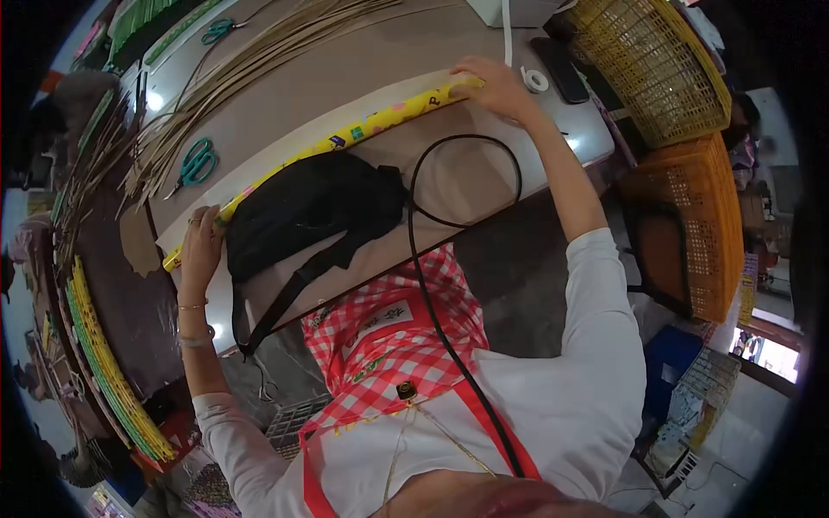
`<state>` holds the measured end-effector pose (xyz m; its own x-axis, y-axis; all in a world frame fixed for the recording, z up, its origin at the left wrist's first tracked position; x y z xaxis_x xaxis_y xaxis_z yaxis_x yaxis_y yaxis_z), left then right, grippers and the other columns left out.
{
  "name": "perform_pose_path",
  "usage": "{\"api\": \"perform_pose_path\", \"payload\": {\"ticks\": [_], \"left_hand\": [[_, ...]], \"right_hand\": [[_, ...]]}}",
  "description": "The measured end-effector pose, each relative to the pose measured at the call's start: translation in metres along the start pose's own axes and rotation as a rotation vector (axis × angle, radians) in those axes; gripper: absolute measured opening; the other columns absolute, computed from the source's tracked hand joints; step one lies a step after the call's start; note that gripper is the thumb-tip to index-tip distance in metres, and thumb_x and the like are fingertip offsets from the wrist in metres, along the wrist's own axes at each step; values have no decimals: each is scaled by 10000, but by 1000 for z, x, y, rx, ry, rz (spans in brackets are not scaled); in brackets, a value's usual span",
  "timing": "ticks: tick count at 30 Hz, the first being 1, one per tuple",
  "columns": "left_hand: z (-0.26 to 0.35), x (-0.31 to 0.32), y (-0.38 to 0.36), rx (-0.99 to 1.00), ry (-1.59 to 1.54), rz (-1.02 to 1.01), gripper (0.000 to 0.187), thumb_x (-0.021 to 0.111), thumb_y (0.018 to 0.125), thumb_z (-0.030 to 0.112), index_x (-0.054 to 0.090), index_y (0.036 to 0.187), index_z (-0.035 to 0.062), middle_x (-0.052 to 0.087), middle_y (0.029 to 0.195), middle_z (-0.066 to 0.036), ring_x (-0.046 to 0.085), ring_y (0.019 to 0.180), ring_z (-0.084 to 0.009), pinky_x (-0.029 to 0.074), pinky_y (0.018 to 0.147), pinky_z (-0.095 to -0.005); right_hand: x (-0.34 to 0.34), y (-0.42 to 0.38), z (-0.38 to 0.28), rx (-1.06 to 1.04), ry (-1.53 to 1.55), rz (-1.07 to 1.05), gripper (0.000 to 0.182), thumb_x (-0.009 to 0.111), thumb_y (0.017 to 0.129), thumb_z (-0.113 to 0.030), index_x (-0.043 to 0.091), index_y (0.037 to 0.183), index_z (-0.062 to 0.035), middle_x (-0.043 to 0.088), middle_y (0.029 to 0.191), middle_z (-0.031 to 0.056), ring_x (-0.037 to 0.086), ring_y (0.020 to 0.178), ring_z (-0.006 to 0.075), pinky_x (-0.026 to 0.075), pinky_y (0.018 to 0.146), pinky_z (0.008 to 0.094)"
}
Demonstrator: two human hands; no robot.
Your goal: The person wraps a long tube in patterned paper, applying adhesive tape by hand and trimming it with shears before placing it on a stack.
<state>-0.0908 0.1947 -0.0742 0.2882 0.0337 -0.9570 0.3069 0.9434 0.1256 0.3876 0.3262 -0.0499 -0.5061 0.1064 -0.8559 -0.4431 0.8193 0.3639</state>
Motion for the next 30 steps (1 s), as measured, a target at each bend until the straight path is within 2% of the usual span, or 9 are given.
{"api": "perform_pose_path", "payload": {"ticks": [5,9,13,14,16,18,20,25,30], "left_hand": [[0,1,-4,-11,5,8,387,548,818,47,458,1194,52,490,1155,-158,501,1030,-360,426,839,-412],[-5,6,-4,-19,52,12,408,555,811,48,456,1206,61,491,1169,-142,501,1033,-353,425,854,-415],[-13,12,-5,-54,69,0,449,586,779,64,452,1207,64,500,1168,-152,502,1038,-352,429,859,-412],[-9,9,-5,-46,72,2,443,594,775,77,457,1196,58,508,1160,-155,504,1039,-350,431,856,-411],[-8,9,-4,-28,78,10,441,590,787,82,450,1204,51,506,1166,-160,504,1042,-345,429,860,-409],[-6,8,-8,-56,98,-15,445,582,800,82,444,1222,48,504,1177,-158,505,1046,-338,425,872,-408],[-3,7,-6,-91,117,-18,439,583,801,96,456,1218,46,520,1166,-150,508,1045,-329,422,884,-404],[-4,13,-9,-84,130,74,414,576,826,144,469,1215,49,538,1151,-133,519,1033,-295,401,917,-381],[0,18,-10,-90,110,107,454,581,818,151,439,1232,30,512,1161,-118,501,1055,-290,377,940,-380]], "right_hand": [[-47,-45,102,541,-363,48,290,616,794,-313,623,965,-78,552,960,126,562,910,282,452,800,362],[-36,-73,133,492,-425,-35,311,645,779,-307,611,1011,-103,485,1076,122,504,995,311,428,832,392],[-38,-74,141,328,-327,175,257,611,834,-257,617,966,-36,535,1000,149,503,959,291,416,842,377],[-37,-61,151,528,71,72,299,576,859,-268,587,1023,-19,572,1036,146,529,985,252,423,862,335],[-31,-41,116,620,723,255,352,534,881,-248,527,1114,15,565,1127,143,540,1038,217,414,897,311],[-14,2,35,462,1179,44,436,456,903,-269,458,1197,53,566,1141,137,534,1076,208,397,931,298],[10,38,-77,373,1285,-245,458,406,904,-293,462,1207,47,569,1138,154,547,1062,209,403,931,305],[137,110,-207,151,1383,-755,460,397,891,-298,477,1165,63,575,1120,170,555,1044,222,440,905,332],[249,143,-267,339,1386,-1029,444,398,900,-301,499,1128,66,588,1095,139,556,1034,198,433,914,306]]}}
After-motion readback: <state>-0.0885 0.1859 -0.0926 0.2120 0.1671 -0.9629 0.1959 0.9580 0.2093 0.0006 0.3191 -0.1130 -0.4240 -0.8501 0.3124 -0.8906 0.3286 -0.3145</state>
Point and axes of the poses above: each hand's wrist, its own y-axis towards the middle knuckle, its own x-axis out of the palm, z = x × y, the point moved 6 cm from there along y, towards the middle knuckle
